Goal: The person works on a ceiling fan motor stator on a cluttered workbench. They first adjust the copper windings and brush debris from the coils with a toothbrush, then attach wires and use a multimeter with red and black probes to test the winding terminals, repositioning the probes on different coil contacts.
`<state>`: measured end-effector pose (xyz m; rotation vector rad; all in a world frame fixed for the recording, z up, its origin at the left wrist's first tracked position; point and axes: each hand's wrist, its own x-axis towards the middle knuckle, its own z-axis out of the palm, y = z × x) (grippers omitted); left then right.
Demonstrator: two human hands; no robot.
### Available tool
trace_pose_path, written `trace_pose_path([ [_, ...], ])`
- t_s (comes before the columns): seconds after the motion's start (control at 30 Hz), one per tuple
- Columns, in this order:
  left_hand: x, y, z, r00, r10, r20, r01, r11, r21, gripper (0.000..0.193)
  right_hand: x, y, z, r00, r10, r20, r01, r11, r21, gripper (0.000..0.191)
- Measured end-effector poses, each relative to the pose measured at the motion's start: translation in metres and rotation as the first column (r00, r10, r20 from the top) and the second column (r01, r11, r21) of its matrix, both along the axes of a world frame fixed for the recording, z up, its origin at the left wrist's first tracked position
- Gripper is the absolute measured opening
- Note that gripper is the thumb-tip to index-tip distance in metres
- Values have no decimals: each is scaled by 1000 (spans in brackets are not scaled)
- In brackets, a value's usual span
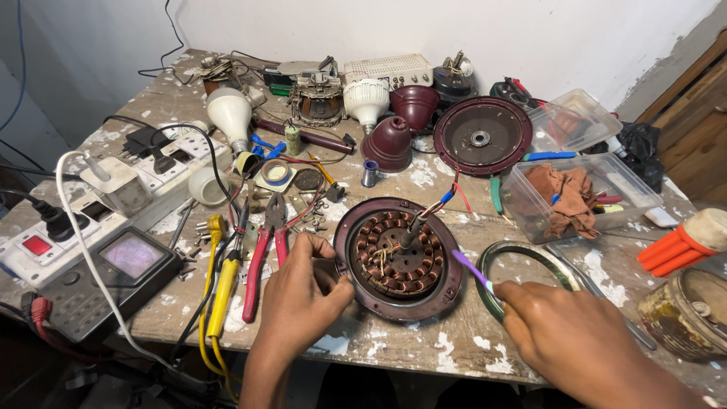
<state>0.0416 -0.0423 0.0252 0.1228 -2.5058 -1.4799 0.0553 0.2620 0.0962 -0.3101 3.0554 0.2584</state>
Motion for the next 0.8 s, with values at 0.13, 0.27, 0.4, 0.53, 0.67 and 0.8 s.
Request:
trace_pose_path([
  [0.13,2,-1,2,999,-9,50,9,1000,-1,43,4,3,25,977,-32,211,28,999,22,35],
  [0.27,2,-1,3,999,-15,39,15,1000,-11,44,7,-3,44,939,-38,342,34,999,17,34],
  [0.4,3,-2,3,999,-23,45,24,1000,-15,43,5,-2,52,938,-61,342,56,998,24,40],
  [0.53,3,-4,2,999,-37,20,37,999,-27,43,-4,14,46,964,-25,264,74,981,-177,40],
  [0.67,3,-5,0,999,-45,12,45,999,11,41,-16,35,26,961,262,87,-210,898,-387,35],
  [0.8,3,-6,0,999,-49,11,49,999,16,40,-47,43,14,937,349,34,-338,926,-168,34],
])
